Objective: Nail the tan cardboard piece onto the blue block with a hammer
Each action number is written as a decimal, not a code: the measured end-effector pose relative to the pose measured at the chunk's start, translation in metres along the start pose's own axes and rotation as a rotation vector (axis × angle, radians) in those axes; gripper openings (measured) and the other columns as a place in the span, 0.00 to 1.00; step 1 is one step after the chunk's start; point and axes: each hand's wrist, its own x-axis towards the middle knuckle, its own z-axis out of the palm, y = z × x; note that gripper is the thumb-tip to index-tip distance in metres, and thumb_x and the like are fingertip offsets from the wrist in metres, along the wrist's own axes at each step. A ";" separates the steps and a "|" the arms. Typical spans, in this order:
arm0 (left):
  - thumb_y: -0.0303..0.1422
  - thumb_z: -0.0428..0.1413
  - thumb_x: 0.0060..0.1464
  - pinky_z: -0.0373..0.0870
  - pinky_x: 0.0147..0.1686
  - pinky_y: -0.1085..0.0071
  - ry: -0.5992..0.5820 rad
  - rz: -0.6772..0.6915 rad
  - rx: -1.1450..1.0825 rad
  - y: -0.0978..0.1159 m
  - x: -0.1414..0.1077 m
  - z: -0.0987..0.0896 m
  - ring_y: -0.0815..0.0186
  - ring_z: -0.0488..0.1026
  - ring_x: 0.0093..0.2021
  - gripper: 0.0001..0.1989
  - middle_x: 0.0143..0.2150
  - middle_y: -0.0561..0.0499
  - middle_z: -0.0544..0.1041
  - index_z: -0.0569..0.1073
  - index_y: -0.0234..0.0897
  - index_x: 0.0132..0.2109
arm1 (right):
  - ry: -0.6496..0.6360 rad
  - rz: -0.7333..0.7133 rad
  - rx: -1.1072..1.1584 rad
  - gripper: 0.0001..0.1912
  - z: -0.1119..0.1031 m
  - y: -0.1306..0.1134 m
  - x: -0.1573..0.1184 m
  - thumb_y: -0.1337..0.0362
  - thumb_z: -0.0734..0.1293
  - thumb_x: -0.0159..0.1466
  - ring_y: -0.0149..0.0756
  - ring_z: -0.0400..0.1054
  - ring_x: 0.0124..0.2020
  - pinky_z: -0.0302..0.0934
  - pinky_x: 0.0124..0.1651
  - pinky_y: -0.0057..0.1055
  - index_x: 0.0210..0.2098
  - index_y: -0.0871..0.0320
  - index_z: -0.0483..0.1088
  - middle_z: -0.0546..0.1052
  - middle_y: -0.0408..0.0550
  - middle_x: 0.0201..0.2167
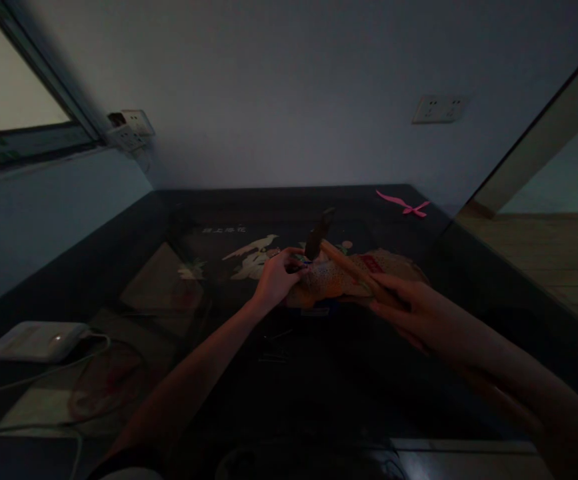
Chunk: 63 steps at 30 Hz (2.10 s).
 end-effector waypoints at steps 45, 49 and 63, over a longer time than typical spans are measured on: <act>0.24 0.59 0.47 0.75 0.36 0.71 0.021 -0.023 -0.108 -0.004 -0.002 0.004 0.65 0.78 0.35 0.15 0.32 0.51 0.80 0.72 0.35 0.45 | -0.107 0.084 0.001 0.11 0.008 0.011 0.001 0.60 0.62 0.59 0.25 0.56 0.11 0.49 0.12 0.22 0.39 0.59 0.65 0.62 0.34 0.15; 0.27 0.60 0.48 0.75 0.38 0.70 0.024 -0.019 -0.131 -0.004 -0.002 0.003 0.65 0.79 0.36 0.15 0.33 0.50 0.80 0.73 0.36 0.45 | -0.046 0.021 0.036 0.09 0.001 0.009 -0.003 0.58 0.63 0.60 0.25 0.55 0.10 0.49 0.11 0.21 0.37 0.57 0.65 0.61 0.33 0.13; 0.28 0.60 0.48 0.75 0.40 0.68 0.017 -0.021 -0.148 -0.004 -0.003 0.003 0.64 0.79 0.37 0.15 0.34 0.48 0.80 0.71 0.35 0.46 | -0.040 0.011 0.022 0.10 0.004 0.008 -0.006 0.59 0.62 0.61 0.26 0.56 0.10 0.49 0.12 0.22 0.39 0.58 0.66 0.62 0.33 0.12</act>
